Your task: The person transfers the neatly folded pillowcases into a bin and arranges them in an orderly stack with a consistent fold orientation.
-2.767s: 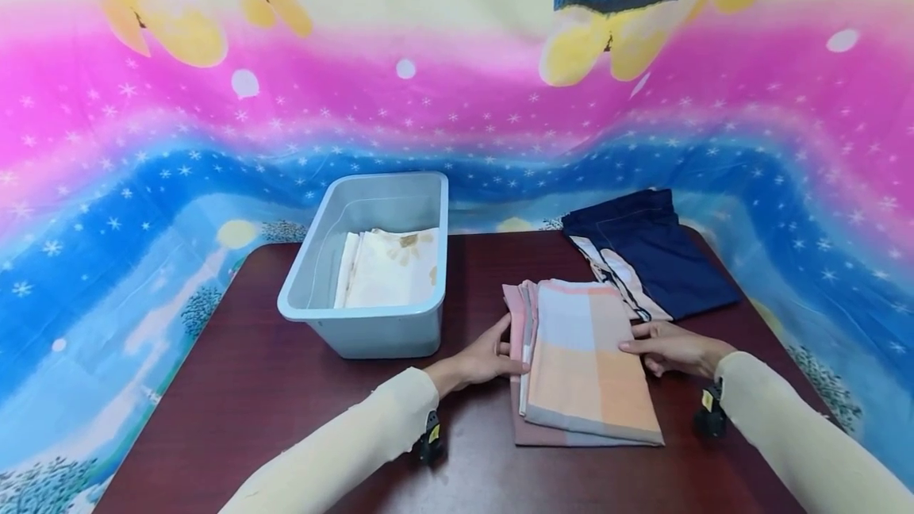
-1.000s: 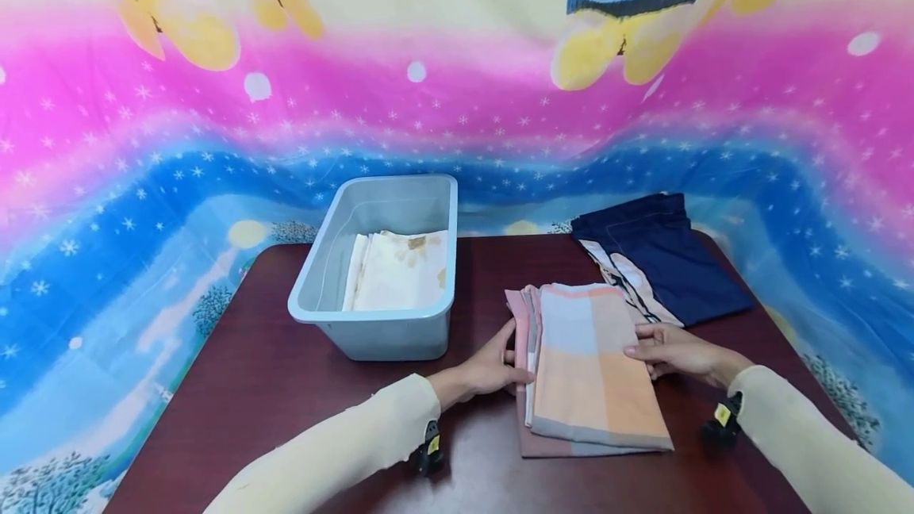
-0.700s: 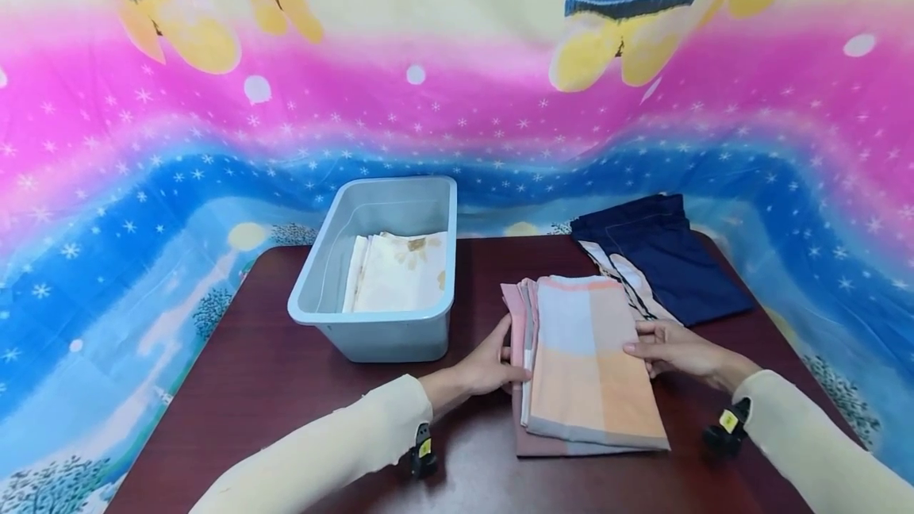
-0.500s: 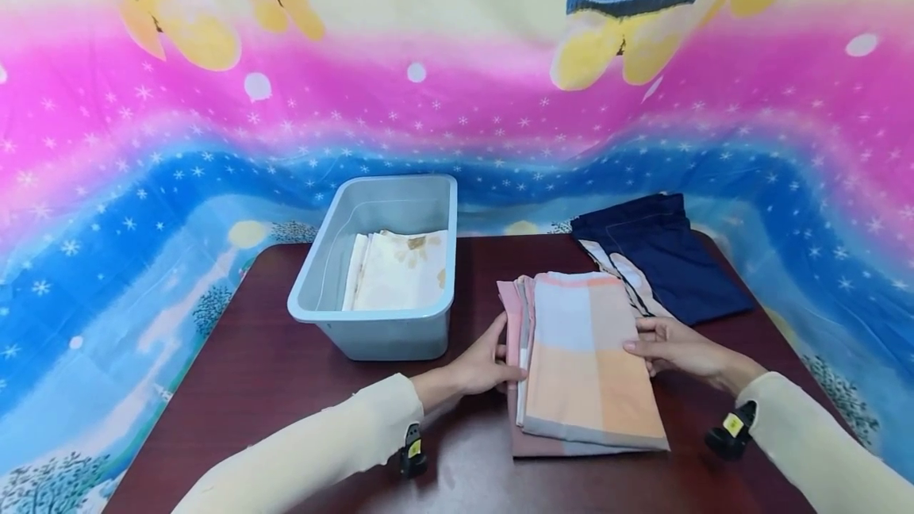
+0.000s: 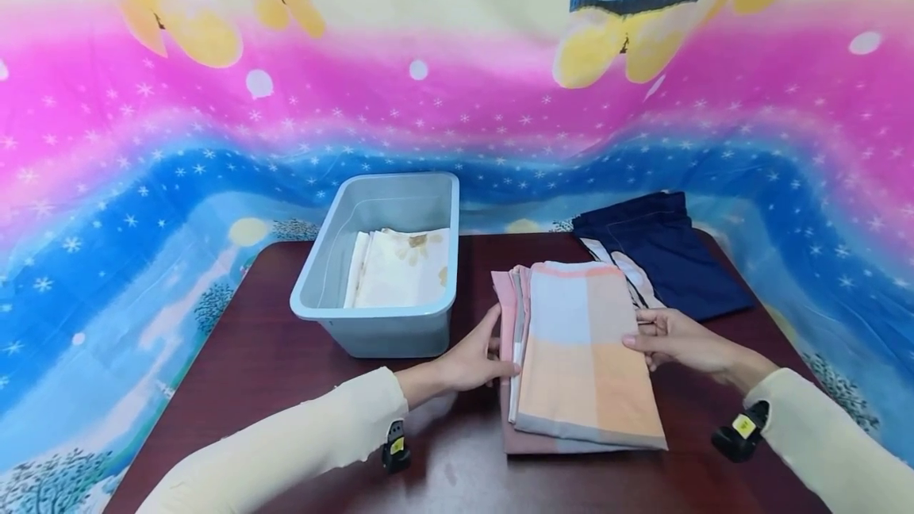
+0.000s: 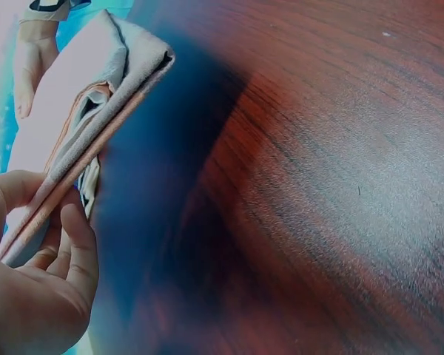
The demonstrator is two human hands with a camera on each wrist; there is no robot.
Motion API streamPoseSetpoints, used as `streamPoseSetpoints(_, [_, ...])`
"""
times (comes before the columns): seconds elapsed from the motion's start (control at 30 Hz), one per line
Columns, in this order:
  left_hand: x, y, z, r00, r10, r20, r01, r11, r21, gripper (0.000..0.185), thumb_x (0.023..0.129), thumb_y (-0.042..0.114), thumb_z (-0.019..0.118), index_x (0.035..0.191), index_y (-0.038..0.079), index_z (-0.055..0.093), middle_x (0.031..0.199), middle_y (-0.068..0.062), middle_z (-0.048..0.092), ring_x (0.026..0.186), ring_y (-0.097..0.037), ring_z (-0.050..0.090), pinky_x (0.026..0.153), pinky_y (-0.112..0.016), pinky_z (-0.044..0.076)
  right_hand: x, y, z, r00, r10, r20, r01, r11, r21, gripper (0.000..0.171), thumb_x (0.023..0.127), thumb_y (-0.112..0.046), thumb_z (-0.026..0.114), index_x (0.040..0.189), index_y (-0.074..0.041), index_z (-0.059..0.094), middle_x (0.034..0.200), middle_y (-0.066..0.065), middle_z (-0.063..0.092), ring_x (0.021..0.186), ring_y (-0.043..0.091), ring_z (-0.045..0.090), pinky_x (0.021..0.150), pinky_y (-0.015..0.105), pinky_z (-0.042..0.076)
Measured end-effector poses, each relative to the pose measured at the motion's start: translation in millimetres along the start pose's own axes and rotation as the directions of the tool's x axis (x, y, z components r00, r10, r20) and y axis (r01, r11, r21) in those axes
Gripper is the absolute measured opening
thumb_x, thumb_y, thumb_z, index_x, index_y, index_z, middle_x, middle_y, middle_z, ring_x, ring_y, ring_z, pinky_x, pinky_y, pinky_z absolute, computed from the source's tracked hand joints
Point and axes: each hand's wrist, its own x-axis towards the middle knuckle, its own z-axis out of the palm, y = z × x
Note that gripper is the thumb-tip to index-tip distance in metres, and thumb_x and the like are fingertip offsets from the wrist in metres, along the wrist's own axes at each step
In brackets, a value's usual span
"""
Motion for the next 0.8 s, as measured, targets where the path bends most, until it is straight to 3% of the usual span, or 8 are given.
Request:
streamPoseSetpoints(0.1, [-2.1,5.2,-2.5,1.0,0.014,0.006,-0.014,1.0,0.012,0.094,0.091,0.004,0.071,0.16,0.028,0.012,0.119,-0.017,0.069,0.061,-0.009,0.063,0.053,-0.036,0.055,-1,-5,0,1.0,-0.009,0.009,0.009,1.0,-0.001,0.074,0.107,-0.017,0.049,0.155,0.017,0.003,0.097,-0.004,0.072,0.076,0.016,0.067,0.073,0.039,0.06])
streamPoseSetpoints(0.27, [-6.7,14.6,-7.0,0.999,0.033,0.001,-0.033,0.999,0.007,0.096,0.09,0.003,0.073,0.161,0.028,0.013,0.12,-0.014,0.066,0.081,-0.008,0.069,0.06,-0.032,0.058,-2,-14,-1,0.998,-0.054,0.014,0.054,0.999,0.001,0.062,0.107,-0.014,0.048,0.154,0.013,0.019,0.104,-0.002,0.075,0.076,0.019,0.068,0.072,0.04,0.06])
streamPoseSetpoints(0.43, [-11.4,23.5,-10.3,1.0,0.024,-0.011,-0.024,0.999,0.024,0.1,0.088,0.005,0.076,0.161,0.029,0.013,0.109,-0.012,0.07,0.079,-0.009,0.07,0.064,-0.03,0.059,-3,-21,-4,0.996,-0.088,0.032,0.087,0.996,0.019,0.039,0.107,-0.012,0.047,0.146,-0.008,0.045,0.112,0.001,0.075,0.084,0.018,0.07,0.072,0.041,0.06])
streamPoseSetpoints(0.53, [-14.1,29.4,-12.8,1.0,0.012,-0.015,-0.012,0.999,0.04,0.101,0.088,0.007,0.077,0.162,0.031,0.012,0.105,-0.011,0.072,0.077,-0.008,0.07,0.064,-0.029,0.059,-4,-26,-5,0.995,-0.095,0.037,0.095,0.995,0.021,0.034,0.107,-0.011,0.047,0.14,-0.018,0.051,0.114,0.001,0.075,0.086,0.019,0.071,0.073,0.041,0.06])
streamPoseSetpoints(0.6, [-15.8,33.4,-14.6,1.0,0.007,-0.016,-0.006,0.999,0.043,0.101,0.088,0.008,0.077,0.161,0.032,0.012,0.105,-0.011,0.073,0.077,-0.008,0.07,0.064,-0.027,0.058,-5,-30,-5,0.996,-0.088,0.03,0.088,0.996,0.009,0.038,0.107,-0.012,0.047,0.145,-0.013,0.046,0.115,0.001,0.075,0.086,0.019,0.072,0.073,0.042,0.06])
streamPoseSetpoints(0.73, [-18.0,41.1,-18.6,1.0,0.013,-0.008,-0.013,1.0,0.01,0.102,0.088,0.007,0.077,0.161,0.032,0.011,0.108,-0.012,0.073,0.08,-0.008,0.07,0.065,-0.028,0.059,-7,-40,-6,0.998,-0.066,0.003,0.066,0.997,-0.029,0.055,0.107,-0.014,0.048,0.152,0.008,0.028,0.113,-0.002,0.075,0.081,0.019,0.071,0.076,0.039,0.06])
streamPoseSetpoints(0.8, [-18.9,45.1,-21.0,1.0,0.016,-0.006,-0.016,1.0,-0.013,0.103,0.087,0.005,0.078,0.162,0.03,0.011,0.107,-0.013,0.074,0.08,-0.01,0.071,0.066,-0.028,0.059,-8,-45,-7,0.997,-0.072,0.008,0.072,0.997,-0.03,0.056,0.107,-0.014,0.048,0.152,0.01,0.026,0.113,-0.001,0.076,0.082,0.02,0.071,0.076,0.04,0.06])
